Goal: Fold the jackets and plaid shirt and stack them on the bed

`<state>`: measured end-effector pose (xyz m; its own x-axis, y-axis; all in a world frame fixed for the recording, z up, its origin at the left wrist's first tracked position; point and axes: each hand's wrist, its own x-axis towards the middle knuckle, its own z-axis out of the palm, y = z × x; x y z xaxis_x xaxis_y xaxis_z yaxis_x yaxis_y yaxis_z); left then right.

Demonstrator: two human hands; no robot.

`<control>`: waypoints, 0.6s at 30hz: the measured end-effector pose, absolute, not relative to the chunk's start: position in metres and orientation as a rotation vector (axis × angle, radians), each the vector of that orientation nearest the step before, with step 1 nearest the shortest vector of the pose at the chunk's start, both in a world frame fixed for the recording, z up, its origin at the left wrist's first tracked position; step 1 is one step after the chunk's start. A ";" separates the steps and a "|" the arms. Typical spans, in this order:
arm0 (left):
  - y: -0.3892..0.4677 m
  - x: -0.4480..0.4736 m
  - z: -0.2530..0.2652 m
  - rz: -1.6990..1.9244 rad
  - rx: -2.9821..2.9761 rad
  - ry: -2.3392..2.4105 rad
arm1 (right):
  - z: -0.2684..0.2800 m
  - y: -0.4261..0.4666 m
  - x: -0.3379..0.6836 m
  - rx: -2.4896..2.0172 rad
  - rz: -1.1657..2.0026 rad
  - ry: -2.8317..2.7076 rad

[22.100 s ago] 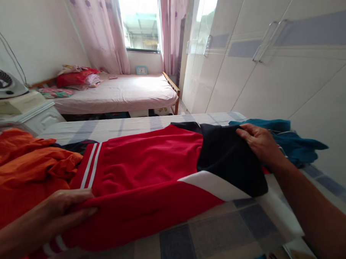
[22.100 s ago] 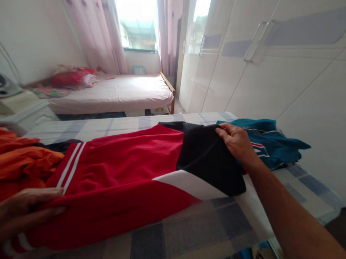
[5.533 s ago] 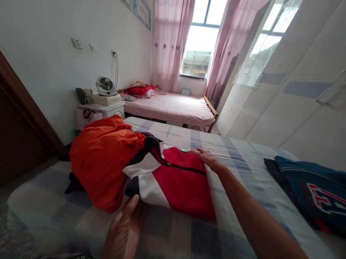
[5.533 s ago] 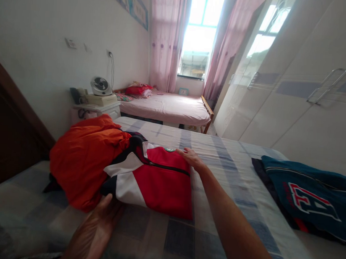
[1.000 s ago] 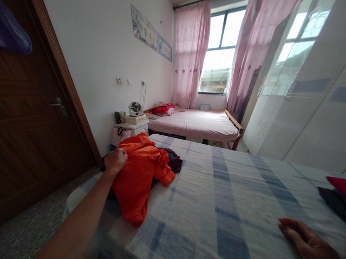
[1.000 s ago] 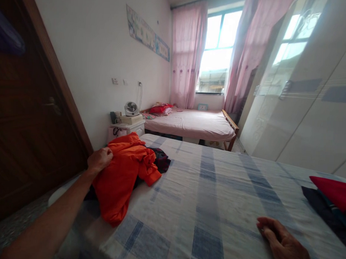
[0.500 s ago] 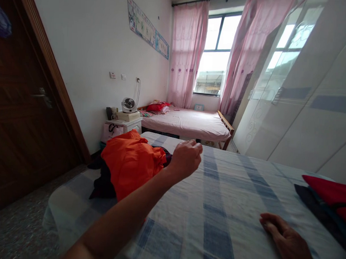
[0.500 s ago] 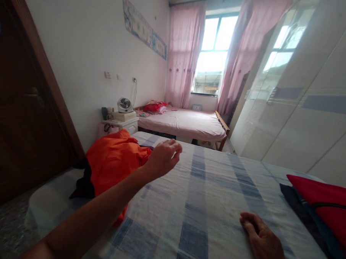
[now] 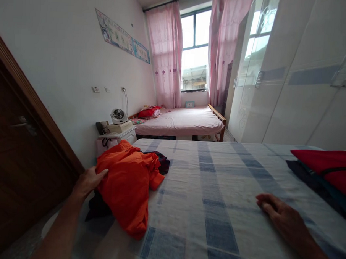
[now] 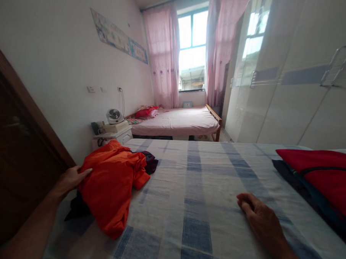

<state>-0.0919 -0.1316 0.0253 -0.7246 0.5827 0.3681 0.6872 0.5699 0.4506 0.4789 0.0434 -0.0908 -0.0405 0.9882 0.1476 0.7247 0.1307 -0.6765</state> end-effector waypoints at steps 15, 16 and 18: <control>-0.049 0.193 0.048 -0.961 -2.741 -1.424 | -0.083 0.035 0.475 -1.661 0.482 -1.886; -0.056 0.210 0.038 -0.750 -2.967 -1.263 | -0.088 0.036 0.478 -1.630 0.435 -1.912; -0.069 0.231 0.020 -0.397 -3.225 -0.977 | -0.104 0.042 0.487 -1.525 0.279 -1.962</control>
<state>0.2314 -0.0685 0.0203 0.8099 0.5678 0.1474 0.5096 -0.8055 0.3024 0.4872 0.0422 -0.1039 -0.1316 0.9288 0.3465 0.7952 0.3076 -0.5225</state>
